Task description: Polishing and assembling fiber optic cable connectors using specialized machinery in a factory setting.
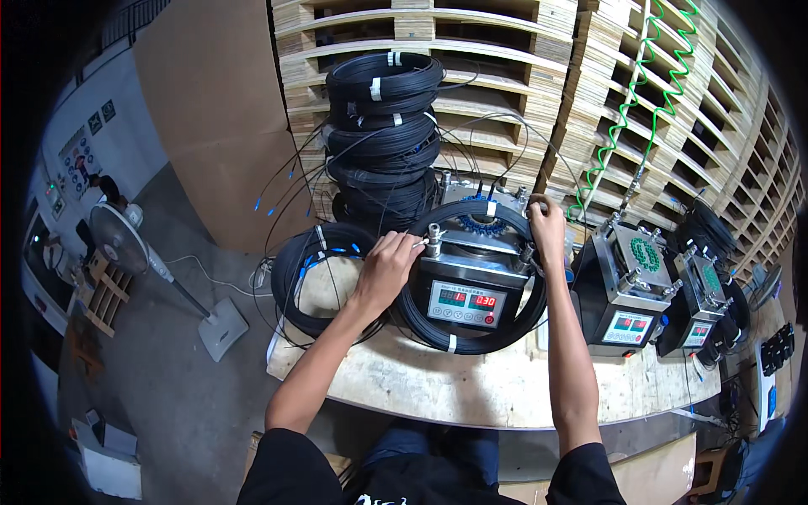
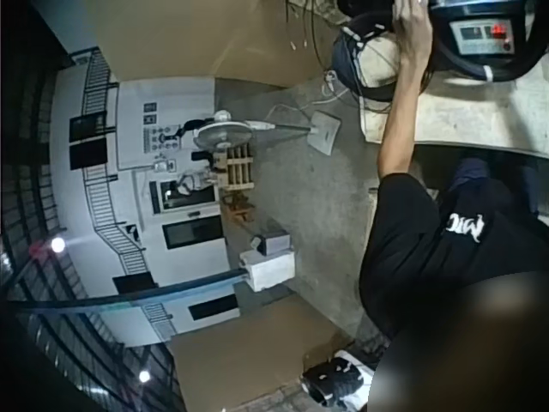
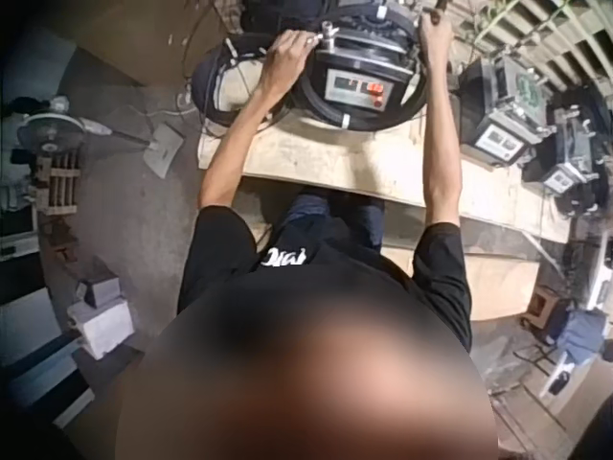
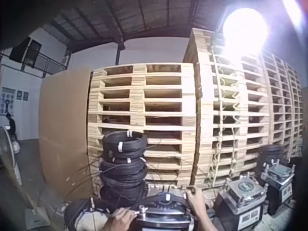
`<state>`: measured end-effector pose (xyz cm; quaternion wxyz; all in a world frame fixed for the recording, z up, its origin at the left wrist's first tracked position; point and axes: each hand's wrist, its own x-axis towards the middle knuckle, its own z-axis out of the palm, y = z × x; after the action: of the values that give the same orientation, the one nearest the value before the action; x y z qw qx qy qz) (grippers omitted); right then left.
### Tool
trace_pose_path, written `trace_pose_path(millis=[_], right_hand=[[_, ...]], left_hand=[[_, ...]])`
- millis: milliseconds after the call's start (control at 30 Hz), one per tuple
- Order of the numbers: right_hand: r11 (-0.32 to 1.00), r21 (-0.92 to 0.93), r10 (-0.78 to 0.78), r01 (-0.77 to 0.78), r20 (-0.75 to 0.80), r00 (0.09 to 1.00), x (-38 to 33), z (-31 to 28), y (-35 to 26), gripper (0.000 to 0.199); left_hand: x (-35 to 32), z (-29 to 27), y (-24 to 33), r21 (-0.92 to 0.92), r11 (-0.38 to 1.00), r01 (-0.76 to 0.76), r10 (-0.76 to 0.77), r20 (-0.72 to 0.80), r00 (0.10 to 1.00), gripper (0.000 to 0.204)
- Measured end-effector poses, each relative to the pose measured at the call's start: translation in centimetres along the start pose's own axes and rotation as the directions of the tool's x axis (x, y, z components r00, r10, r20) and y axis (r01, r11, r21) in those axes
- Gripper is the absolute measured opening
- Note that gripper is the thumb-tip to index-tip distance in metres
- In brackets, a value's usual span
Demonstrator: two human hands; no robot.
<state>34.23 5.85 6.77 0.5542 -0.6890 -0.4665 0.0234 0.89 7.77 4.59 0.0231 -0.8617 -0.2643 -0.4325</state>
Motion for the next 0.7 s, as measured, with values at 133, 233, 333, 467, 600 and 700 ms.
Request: trace_pose_path(millis=[133,233,333,467,600,700], right_hand=[[1.000,-0.013,-0.007,0.007,-0.025,1.000,0.1,-0.2,0.9,0.031],[1.000,0.006,0.016,-0.016,-0.005,1.000,-0.4,-0.1,-0.2,0.031],[0.999,0.005,-0.042,0.042,-0.050,0.998,0.3,-0.2,1.2,0.030],[0.999,0.030,-0.025,0.027,-0.049,0.998,0.1,0.2,0.7,0.029],[1.000,0.022,-0.019,0.020,-0.036,0.999,-0.5,0.0,-0.3,0.029],[0.998,0.035,-0.043,0.045,-0.058,0.997,-0.8,-0.2,-1.1,0.028]], left_hand=[[1.0,0.3,1.3,-0.091,0.949,0.300,-0.291,0.101,0.951,0.016],[1.0,-0.7,1.6,-0.147,0.895,0.421,-0.392,0.190,0.900,0.017],[0.8,0.4,2.5,-0.014,0.982,0.189,-0.188,0.053,0.981,0.017],[0.6,1.8,4.6,-0.074,0.961,0.267,-0.259,0.107,0.960,0.015],[1.0,2.9,5.6,-0.539,0.780,0.318,-0.288,0.143,0.947,0.022],[1.8,3.5,4.7,-0.555,0.740,0.380,-0.312,0.216,0.925,0.022]])
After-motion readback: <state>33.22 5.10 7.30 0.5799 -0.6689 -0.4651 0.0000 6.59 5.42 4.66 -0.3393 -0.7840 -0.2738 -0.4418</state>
